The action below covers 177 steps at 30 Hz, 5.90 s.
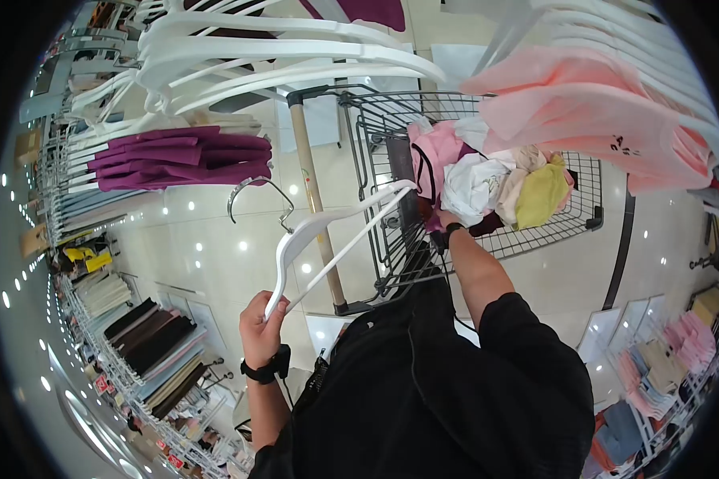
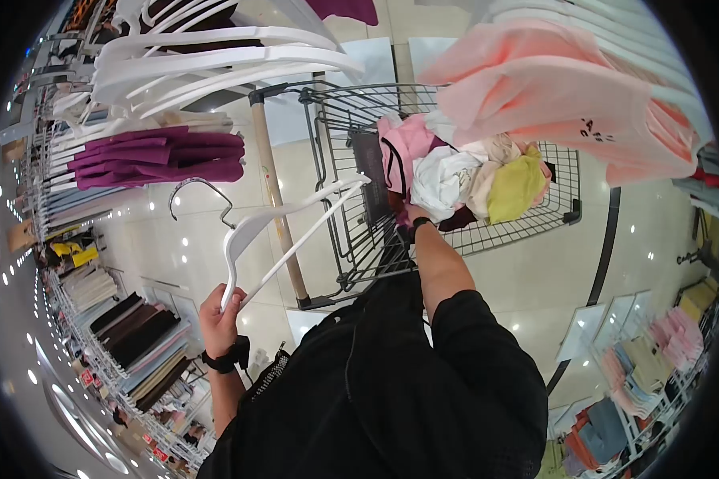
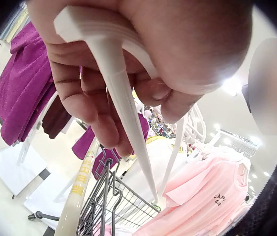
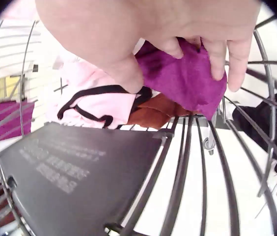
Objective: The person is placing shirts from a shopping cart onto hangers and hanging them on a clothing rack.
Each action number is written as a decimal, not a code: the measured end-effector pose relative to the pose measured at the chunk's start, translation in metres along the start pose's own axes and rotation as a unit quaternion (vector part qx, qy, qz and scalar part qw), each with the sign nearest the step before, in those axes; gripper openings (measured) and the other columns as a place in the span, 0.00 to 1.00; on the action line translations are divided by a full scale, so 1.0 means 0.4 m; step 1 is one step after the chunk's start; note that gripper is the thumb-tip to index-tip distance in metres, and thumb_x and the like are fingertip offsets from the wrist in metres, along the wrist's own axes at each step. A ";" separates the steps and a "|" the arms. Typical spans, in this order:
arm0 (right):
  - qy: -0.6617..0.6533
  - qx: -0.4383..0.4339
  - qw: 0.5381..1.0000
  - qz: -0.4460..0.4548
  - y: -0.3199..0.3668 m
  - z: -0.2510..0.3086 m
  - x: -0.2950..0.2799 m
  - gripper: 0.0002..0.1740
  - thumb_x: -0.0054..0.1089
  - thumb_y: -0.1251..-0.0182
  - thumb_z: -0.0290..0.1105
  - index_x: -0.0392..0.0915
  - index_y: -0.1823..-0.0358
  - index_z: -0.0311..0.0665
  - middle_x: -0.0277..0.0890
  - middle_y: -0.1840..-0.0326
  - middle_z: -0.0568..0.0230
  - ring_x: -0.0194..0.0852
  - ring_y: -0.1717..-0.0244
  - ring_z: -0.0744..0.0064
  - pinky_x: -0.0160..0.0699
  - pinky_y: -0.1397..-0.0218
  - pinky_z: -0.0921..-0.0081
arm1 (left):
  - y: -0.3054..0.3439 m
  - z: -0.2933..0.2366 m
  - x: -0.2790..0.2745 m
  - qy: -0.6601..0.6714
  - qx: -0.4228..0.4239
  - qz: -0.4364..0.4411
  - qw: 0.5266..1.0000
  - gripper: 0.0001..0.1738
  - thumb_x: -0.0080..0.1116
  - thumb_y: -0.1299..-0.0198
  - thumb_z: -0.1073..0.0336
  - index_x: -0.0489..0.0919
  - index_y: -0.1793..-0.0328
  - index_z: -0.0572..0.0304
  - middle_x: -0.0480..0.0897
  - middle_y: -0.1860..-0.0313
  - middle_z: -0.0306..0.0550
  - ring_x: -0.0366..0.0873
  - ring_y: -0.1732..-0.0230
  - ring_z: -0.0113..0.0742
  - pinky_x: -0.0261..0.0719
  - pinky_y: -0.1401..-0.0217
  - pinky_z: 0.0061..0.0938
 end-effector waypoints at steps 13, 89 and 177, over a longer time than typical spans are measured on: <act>-0.566 -0.071 0.821 0.039 0.457 0.272 -0.089 0.26 0.56 0.26 0.63 0.81 0.58 0.46 0.80 0.74 0.64 0.67 0.87 0.69 0.55 0.90 0.73 | -0.069 0.039 0.055 0.030 0.017 0.010 0.999 0.12 0.60 0.27 0.64 0.82 0.60 0.68 0.78 0.68 0.39 0.73 0.66 0.26 0.70 0.61 0.23; -0.047 -0.531 0.842 0.079 1.415 0.486 0.336 0.11 0.60 0.27 0.32 0.83 0.53 0.32 0.83 0.69 0.58 0.83 0.68 0.66 0.78 0.60 0.70 | 0.107 0.103 0.129 0.383 0.062 0.188 0.902 0.06 0.64 0.30 0.69 0.83 0.57 0.66 0.82 0.65 0.36 0.75 0.64 0.21 0.72 0.59 0.20; 0.110 -0.596 0.791 0.088 1.570 1.219 0.678 0.16 0.55 0.17 0.38 0.82 0.44 0.33 0.77 0.56 0.70 0.68 0.55 0.80 0.68 0.47 0.77 | -0.125 0.465 -0.522 0.657 0.174 -0.023 0.733 0.24 0.53 0.23 0.53 0.72 0.29 0.59 0.77 0.34 0.48 0.76 0.39 0.38 0.75 0.40 0.31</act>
Point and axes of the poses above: each hand's wrist, its own y-axis away from the middle knuckle, its own x-axis out of the palm, z = x × y, the point moved 5 cm from there along -y, towards the middle knuckle
